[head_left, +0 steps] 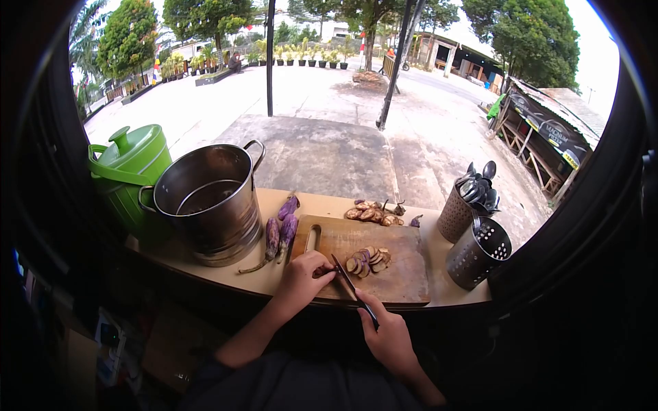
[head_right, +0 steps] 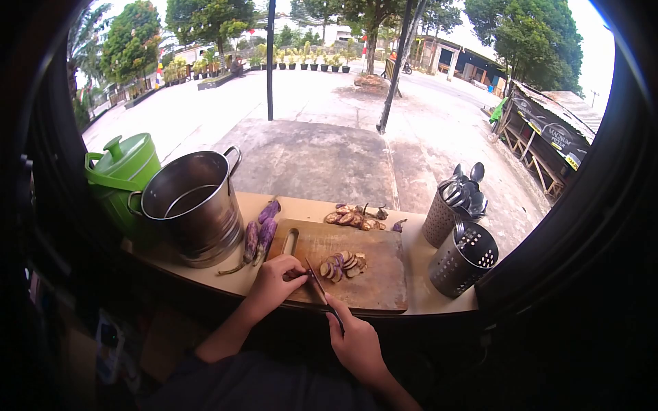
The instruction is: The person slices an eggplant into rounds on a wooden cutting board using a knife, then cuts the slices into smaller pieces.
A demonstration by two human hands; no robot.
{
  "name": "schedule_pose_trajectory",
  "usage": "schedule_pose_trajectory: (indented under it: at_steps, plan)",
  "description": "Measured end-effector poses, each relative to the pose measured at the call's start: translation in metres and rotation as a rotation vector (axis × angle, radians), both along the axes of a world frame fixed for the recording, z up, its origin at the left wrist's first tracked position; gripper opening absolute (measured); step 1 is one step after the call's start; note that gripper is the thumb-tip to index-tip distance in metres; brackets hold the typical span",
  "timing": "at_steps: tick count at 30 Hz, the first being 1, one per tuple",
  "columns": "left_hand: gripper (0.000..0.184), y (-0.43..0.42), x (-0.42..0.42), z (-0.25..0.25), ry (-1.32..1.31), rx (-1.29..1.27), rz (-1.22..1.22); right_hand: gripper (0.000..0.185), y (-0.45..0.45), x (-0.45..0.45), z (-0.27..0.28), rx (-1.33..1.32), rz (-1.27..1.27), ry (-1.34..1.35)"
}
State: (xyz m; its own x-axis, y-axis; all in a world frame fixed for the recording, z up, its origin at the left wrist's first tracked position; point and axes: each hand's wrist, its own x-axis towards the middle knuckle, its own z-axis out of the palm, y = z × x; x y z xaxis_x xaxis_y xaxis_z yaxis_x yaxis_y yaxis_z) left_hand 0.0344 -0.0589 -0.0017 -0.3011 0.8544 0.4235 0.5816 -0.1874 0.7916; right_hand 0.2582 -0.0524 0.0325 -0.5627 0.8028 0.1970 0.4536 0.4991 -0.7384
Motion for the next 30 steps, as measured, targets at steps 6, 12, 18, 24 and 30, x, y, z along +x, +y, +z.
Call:
schedule_pose_trajectory:
  at_steps: [6, 12, 18, 24, 30]
  plan:
    - [0.014, 0.003, -0.006, 0.003, 0.049, 0.000, -0.074, 0.034, 0.005, -0.003, 0.001, -0.078, 0.014, -0.019]
    - [0.013, 0.003, -0.008, 0.012, 0.053, -0.067, -0.162, 0.034, 0.010, -0.016, 0.008, -0.114, 0.011, -0.080]
    - [0.013, 0.002, -0.009, 0.009, 0.099, -0.012, -0.157, 0.035, 0.013, -0.029, 0.001, -0.018, 0.005, -0.065]
    - [0.014, 0.004, -0.011, 0.012, 0.148, -0.027, -0.174, 0.034, 0.024, -0.042, 0.000, -0.005, 0.023, -0.100]
    - [0.013, 0.005, -0.011, 0.015, 0.065, -0.081, -0.189, 0.035, 0.023, -0.044, 0.002, 0.013, 0.017, -0.132]
